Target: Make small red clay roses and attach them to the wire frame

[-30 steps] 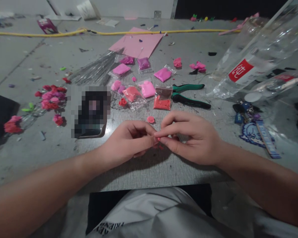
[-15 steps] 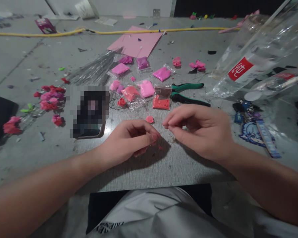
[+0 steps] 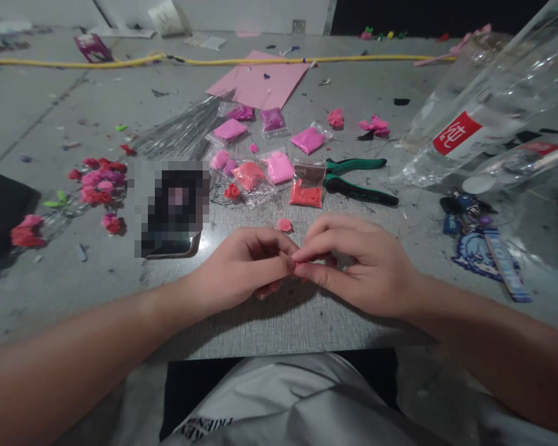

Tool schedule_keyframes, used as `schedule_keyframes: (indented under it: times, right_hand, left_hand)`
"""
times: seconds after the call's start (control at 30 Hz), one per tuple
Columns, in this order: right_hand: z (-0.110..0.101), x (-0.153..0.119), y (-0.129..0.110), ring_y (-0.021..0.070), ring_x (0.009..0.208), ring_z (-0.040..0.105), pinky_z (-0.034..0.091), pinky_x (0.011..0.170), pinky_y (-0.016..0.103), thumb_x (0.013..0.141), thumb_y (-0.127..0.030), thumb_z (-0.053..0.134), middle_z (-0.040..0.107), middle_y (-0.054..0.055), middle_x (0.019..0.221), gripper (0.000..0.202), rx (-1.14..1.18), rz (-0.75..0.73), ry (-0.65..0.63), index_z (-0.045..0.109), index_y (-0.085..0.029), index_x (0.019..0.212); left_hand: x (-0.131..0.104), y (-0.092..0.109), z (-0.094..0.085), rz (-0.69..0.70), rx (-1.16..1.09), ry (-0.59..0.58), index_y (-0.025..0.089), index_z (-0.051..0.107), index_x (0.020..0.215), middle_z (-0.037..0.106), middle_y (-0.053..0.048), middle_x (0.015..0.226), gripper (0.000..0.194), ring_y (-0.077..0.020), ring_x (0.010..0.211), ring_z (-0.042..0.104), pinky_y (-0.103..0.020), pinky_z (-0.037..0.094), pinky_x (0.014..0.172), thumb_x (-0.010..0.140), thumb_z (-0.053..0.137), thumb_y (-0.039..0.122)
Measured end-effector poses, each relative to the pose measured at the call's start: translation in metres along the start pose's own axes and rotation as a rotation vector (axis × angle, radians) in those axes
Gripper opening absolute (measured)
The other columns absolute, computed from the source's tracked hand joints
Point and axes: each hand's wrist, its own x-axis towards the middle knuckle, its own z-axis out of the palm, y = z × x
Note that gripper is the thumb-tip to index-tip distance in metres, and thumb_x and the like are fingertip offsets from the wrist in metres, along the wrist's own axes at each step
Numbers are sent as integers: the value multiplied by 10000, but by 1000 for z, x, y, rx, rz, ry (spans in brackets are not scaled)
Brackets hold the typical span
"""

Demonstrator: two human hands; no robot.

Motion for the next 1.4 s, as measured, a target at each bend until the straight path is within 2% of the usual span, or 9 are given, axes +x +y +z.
schedule_keyframes:
  times: [0.23,0.43,0.77,1.03,1.27,1.33,1.4]
  right_hand:
    - [0,-1,1,111,775,623,530,682,249,932,-146,716,665,39,905,107,-34,-52,13,760,-165,1028]
    - [-2,0,-2,112,778,638,534,664,245,947,-92,618,680,40,923,191,-55,-59,2,749,-185,1050]
    - [1,0,-1,98,719,588,512,646,235,924,-88,611,667,34,881,165,-123,-81,-16,731,-167,1005]
    - [2,0,1,119,773,608,526,677,258,966,-129,622,666,40,905,125,-147,-110,-38,710,-183,1037]
    - [0,-2,4,139,824,613,530,726,279,992,-155,618,697,66,952,119,-233,-198,-47,711,-162,1066]
    - [-3,-2,3,120,773,610,512,682,249,962,-146,645,700,40,919,86,-198,-152,-31,706,-173,1016]
    - [-6,-1,0,102,697,584,477,613,228,927,-138,662,683,3,840,54,-144,-22,-4,680,-189,924]
  left_hand:
    - [0,-1,-3,8,36,9,139,700,774,570,46,555,130,-48,457,487,-131,386,420,895,664,169]
    - [0,-3,-3,-3,-1,33,142,718,787,591,34,595,88,-57,471,504,-142,397,412,862,689,180]
    - [0,-1,0,12,-8,-16,125,712,790,566,40,541,127,-47,446,473,-134,381,416,901,666,166]
    - [0,-1,0,6,35,2,141,698,775,588,42,583,119,-51,465,501,-138,420,433,880,693,198]
    - [2,-6,-3,-5,-30,-2,145,714,826,576,39,596,105,-51,485,508,-128,433,437,912,688,200]
    - [1,-7,-3,-13,-69,-8,151,726,856,572,40,598,112,-51,486,506,-127,439,435,931,692,226]
    - [1,-7,-3,-18,-89,6,154,733,873,572,39,608,121,-53,495,510,-128,449,433,936,709,255]
